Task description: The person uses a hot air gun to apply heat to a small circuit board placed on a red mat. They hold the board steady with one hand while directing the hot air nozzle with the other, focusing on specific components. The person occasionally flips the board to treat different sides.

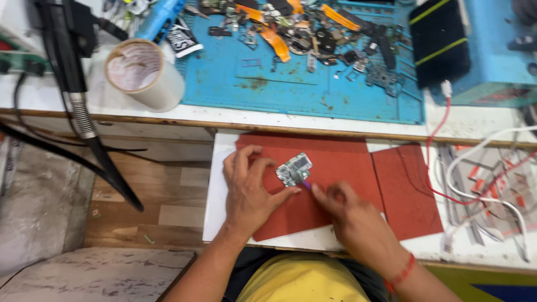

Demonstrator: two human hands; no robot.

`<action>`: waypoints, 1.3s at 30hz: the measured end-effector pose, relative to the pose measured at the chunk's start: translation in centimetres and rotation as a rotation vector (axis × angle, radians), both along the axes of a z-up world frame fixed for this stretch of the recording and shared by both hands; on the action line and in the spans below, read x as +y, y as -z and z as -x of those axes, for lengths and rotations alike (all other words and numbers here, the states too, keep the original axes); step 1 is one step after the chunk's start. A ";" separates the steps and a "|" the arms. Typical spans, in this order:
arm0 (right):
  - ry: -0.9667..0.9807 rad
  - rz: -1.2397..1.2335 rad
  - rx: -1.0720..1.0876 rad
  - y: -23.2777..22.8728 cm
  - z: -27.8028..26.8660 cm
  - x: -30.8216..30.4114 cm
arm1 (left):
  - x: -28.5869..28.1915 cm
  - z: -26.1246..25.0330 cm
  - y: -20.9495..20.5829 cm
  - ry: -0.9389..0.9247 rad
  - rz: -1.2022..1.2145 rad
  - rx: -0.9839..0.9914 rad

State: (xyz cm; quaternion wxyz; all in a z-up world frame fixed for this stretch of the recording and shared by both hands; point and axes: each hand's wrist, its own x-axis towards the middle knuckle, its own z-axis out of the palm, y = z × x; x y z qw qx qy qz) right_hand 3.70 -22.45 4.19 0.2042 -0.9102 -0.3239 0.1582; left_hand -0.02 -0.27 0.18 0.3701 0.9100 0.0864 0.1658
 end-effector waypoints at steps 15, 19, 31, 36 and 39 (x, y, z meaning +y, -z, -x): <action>-0.067 0.019 -0.098 1.1 -0.7 2.7 | -0.1 -0.1 0.7 -0.006 0.014 0.012; 0.006 0.047 -0.100 0.6 -0.6 2.0 | -0.2 -0.1 0.3 -0.004 0.033 0.029; -0.025 -0.031 -0.096 1.2 -0.7 1.6 | 0.1 0.2 0.1 0.017 -0.016 -0.020; -0.009 -0.045 -0.080 1.4 -1.2 1.4 | 0.0 0.1 0.1 0.004 -0.011 -0.020; 0.033 0.016 -0.087 1.0 -0.6 1.4 | -0.1 0.1 -0.1 0.018 0.015 -0.027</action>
